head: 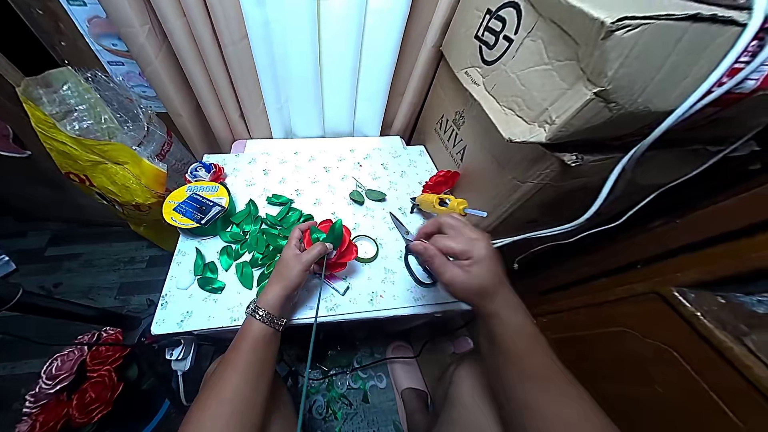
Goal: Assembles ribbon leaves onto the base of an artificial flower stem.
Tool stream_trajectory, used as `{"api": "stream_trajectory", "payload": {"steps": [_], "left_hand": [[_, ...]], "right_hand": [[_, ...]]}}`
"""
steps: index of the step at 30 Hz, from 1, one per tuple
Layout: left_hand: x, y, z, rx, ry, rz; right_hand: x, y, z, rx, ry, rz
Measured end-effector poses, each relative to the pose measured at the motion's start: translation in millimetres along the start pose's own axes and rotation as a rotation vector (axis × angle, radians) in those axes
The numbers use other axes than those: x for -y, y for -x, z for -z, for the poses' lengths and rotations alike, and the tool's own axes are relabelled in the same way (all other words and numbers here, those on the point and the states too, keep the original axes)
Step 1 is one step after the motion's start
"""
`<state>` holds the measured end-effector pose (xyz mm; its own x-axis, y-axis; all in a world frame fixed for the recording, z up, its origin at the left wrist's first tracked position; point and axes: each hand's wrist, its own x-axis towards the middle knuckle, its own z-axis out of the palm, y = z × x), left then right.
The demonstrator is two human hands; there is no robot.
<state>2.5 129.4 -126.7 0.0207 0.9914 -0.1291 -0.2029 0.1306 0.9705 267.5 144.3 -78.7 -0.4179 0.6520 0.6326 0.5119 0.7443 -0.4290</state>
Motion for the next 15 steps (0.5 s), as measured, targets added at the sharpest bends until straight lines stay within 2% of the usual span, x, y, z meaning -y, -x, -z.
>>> {"api": "stream_trajectory", "payload": {"steps": [2, 6, 15], "left_hand": [[0.9, 1.2, -5.7, 0.010, -0.038, 0.006], [7.0, 0.3, -7.8, 0.030, -0.075, -0.014], [2.6, 4.8, -1.5, 0.058, 0.022, -0.010]], "right_hand": [[0.1, -1.9, -34.7, 0.012, -0.135, 0.100], [0.9, -2.7, -77.3, 0.127, -0.084, 0.153], [-8.3, 8.9, -101.1, 0.108, -0.052, 0.105]]}}
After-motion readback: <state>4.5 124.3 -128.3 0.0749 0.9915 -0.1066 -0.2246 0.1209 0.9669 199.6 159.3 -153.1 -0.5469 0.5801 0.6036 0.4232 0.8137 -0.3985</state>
